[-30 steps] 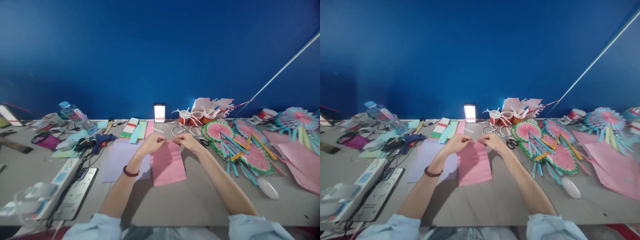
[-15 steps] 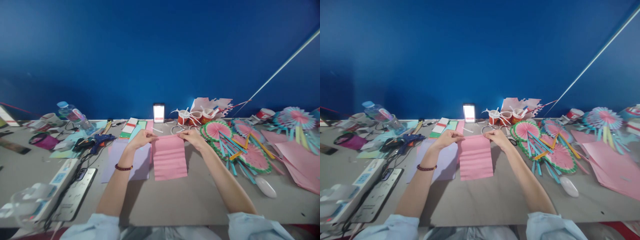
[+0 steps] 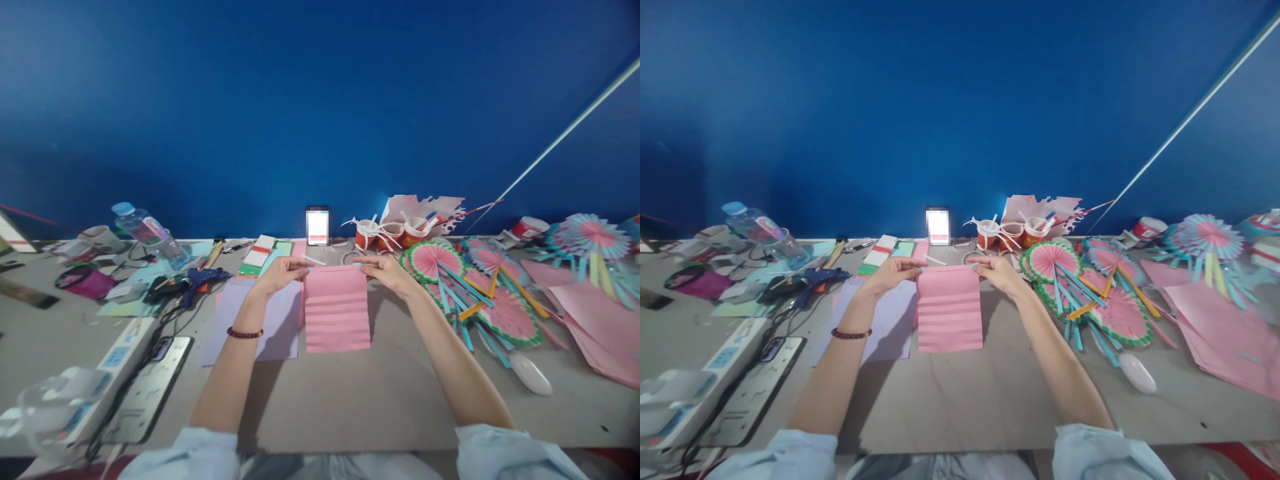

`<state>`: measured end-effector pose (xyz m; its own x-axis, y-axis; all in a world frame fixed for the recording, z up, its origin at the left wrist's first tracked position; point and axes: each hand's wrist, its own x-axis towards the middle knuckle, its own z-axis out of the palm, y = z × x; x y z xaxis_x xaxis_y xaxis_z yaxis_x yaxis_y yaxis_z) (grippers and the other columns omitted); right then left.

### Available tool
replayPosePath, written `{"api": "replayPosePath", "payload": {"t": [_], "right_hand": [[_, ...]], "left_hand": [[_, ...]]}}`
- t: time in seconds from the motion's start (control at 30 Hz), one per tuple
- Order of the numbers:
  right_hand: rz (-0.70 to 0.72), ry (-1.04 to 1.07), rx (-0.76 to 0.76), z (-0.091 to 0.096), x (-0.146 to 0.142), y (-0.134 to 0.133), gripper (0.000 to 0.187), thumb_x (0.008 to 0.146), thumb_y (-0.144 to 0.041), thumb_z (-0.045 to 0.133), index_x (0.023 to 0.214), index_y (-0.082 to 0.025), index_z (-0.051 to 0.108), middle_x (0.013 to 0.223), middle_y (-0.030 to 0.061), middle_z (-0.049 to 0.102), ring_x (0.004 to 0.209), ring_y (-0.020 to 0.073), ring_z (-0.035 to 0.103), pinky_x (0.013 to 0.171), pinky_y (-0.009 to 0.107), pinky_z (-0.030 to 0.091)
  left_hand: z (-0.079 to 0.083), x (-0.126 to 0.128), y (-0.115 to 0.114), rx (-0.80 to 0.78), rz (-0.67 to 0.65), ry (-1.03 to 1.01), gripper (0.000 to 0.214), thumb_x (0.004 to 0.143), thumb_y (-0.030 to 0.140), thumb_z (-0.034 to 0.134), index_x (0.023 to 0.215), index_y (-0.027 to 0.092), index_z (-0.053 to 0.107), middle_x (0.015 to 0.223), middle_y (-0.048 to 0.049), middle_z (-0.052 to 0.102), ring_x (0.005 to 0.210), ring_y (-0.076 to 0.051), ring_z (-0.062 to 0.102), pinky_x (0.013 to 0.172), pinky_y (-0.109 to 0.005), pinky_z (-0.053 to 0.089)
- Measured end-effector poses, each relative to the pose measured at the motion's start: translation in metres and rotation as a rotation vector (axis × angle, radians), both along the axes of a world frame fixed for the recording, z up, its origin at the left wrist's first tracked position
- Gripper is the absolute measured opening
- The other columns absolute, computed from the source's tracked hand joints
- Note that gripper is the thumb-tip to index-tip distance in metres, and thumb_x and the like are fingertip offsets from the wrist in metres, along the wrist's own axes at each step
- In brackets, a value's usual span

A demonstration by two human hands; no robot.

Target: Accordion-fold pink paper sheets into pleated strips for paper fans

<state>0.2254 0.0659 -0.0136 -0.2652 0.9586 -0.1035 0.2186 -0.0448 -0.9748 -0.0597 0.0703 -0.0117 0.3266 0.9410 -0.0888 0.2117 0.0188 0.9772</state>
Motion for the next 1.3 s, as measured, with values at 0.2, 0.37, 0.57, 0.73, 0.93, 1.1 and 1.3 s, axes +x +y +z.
{"api": "replayPosePath", "payload": {"t": [0.2,0.37,0.57,0.73,0.93,1.1,1.3], "right_hand": [[0.027,0.001,0.004,0.002,0.002,-0.002,0.043,0.073,-0.032,0.066,0.113,-0.017,0.065,0.082,0.0032,0.072,0.076,0.0159,0.065,0.075,0.029,0.051],[0.022,-0.051,0.065,-0.001,0.002,-0.002,0.038,0.073,-0.034,0.065,0.108,-0.018,0.068,0.082,0.0041,0.073,0.074,0.0168,0.064,0.074,0.030,0.050],[-0.053,-0.300,0.303,0.012,-0.006,-0.010,0.022,0.074,-0.036,0.065,0.085,-0.019,0.074,0.075,0.0049,0.072,0.066,0.0186,0.062,0.066,0.030,0.048],[-0.216,-0.332,0.798,0.039,-0.011,-0.032,0.019,0.085,-0.032,0.056,0.085,-0.022,0.072,0.090,0.0067,0.070,0.081,0.0198,0.063,0.071,0.031,0.050],[-0.338,-0.486,1.200,0.029,-0.009,-0.056,0.017,0.087,-0.018,0.053,0.090,-0.022,0.070,0.093,0.0070,0.070,0.088,0.0176,0.064,0.084,0.030,0.050],[-0.121,-0.741,1.168,-0.035,0.001,-0.072,0.022,0.091,-0.018,0.047,0.090,-0.020,0.069,0.091,0.0060,0.071,0.085,0.0168,0.065,0.078,0.029,0.051],[0.093,-0.814,0.922,-0.088,0.006,-0.089,0.022,0.090,-0.018,0.049,0.084,-0.021,0.069,0.084,0.0044,0.071,0.078,0.0179,0.063,0.070,0.030,0.050]], "left_hand": [[0.005,-0.001,-0.002,0.008,-0.016,0.050,0.039,0.069,0.032,0.072,0.103,0.014,0.070,0.088,-0.0077,0.072,0.071,-0.014,0.062,0.074,-0.030,0.052],[0.004,0.004,-0.005,0.059,0.029,0.112,0.034,0.070,0.030,0.070,0.100,0.015,0.071,0.092,-0.0072,0.072,0.076,-0.016,0.063,0.075,-0.028,0.051],[0.014,0.017,-0.016,0.280,0.080,0.253,0.016,0.077,0.030,0.064,0.083,0.018,0.073,0.086,-0.0055,0.072,0.079,-0.019,0.064,0.072,-0.027,0.049],[0.039,0.027,-0.039,0.882,0.269,0.408,0.017,0.087,0.026,0.054,0.084,0.020,0.069,0.088,-0.0058,0.067,0.087,-0.019,0.059,0.078,-0.030,0.045],[0.032,0.031,-0.065,1.387,0.338,0.653,0.011,0.087,0.016,0.054,0.090,0.020,0.065,0.080,-0.0056,0.063,0.079,-0.018,0.058,0.071,-0.031,0.042],[-0.027,0.030,-0.085,1.382,0.048,0.815,0.016,0.089,0.008,0.045,0.088,0.014,0.060,0.081,-0.0062,0.063,0.078,-0.017,0.058,0.071,-0.030,0.042],[-0.086,0.024,-0.102,1.053,-0.128,0.899,0.021,0.089,0.005,0.041,0.090,0.016,0.059,0.085,-0.0046,0.063,0.080,-0.017,0.058,0.071,-0.030,0.044]]}}
